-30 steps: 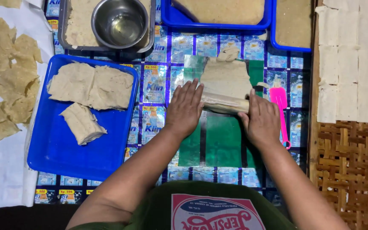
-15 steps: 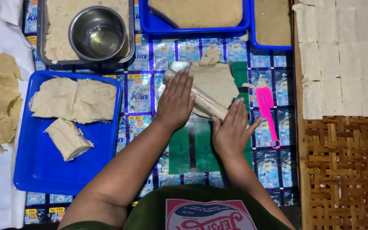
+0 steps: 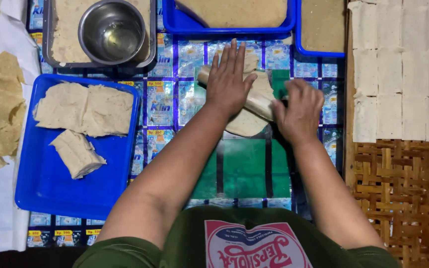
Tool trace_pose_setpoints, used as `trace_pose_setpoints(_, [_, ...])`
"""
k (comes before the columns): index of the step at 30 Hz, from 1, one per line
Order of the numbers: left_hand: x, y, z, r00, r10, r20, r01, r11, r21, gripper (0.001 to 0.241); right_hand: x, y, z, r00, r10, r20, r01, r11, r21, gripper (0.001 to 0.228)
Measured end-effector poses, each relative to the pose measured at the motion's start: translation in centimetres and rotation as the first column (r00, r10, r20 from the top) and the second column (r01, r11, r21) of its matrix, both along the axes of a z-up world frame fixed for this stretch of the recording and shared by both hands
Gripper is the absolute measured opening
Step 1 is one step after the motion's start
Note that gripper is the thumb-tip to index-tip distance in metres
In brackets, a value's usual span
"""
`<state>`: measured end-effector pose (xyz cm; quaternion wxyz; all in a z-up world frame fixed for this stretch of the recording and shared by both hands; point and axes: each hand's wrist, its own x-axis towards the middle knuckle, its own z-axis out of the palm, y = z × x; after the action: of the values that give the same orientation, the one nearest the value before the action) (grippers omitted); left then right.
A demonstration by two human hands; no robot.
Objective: Rolling out dough and cutting it into square wrappers.
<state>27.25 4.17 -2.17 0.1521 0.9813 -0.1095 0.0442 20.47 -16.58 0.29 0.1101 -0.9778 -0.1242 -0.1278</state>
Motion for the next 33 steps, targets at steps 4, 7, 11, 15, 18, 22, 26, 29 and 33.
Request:
trace_pose_setpoints(4, [-3.2,4.9,-0.5,0.975,-0.186,0.117,0.192,0.981,-0.036,0.092,-1.9,-1.8,-1.1,0.968,0.229,-0.1,-0.244,0.954,-0.176,0.067])
trace_pose_setpoints(7, [-5.0,7.6,1.0,0.944,-0.234,0.234,0.232,0.972,0.035,0.082,-0.9,-1.9,-0.4,0.954,0.298,0.025,-0.286,0.933,-0.216,0.069])
trace_pose_setpoints(11, [-9.2,9.3,1.3,0.938,-0.195,0.287,0.19,0.981,0.044,0.072,-2.4,-0.8,2.3,0.911,0.41,0.047,-0.394,0.897,-0.199,0.068])
trace_pose_setpoints(15, [-13.3,9.4,1.5,0.933,-0.15,0.326,0.139,0.989,0.058,0.071,-4.4,-1.0,3.0,0.88,0.471,0.054,-0.457,0.874,-0.167,0.065])
trace_pose_setpoints(18, [-14.8,10.0,3.3,0.95,-0.115,0.291,0.118,0.993,0.007,0.078,-9.0,1.2,3.0,0.911,0.411,-0.018,-0.411,0.906,-0.099,0.06])
trace_pose_setpoints(22, [-12.3,8.5,3.2,0.96,-0.106,0.258,0.139,0.984,-0.113,0.064,-13.8,3.7,1.0,0.963,0.25,-0.098,-0.241,0.966,0.094,0.061])
trace_pose_setpoints(26, [-9.7,4.3,0.5,0.953,-0.223,0.204,0.25,0.962,-0.114,0.053,-15.3,4.7,-2.4,0.974,0.096,-0.207,-0.079,0.993,0.091,0.068])
trace_pose_setpoints(29, [-7.4,1.5,-0.2,0.945,-0.252,0.207,0.276,0.956,-0.095,0.051,-15.0,4.7,-1.6,0.943,0.002,-0.334,0.043,0.991,0.128,0.067])
trace_pose_setpoints(33, [-5.8,-1.2,0.1,0.931,-0.333,0.151,0.339,0.941,-0.015,0.056,-15.5,3.3,-2.9,0.939,-0.083,-0.333,0.132,0.983,0.125,0.063])
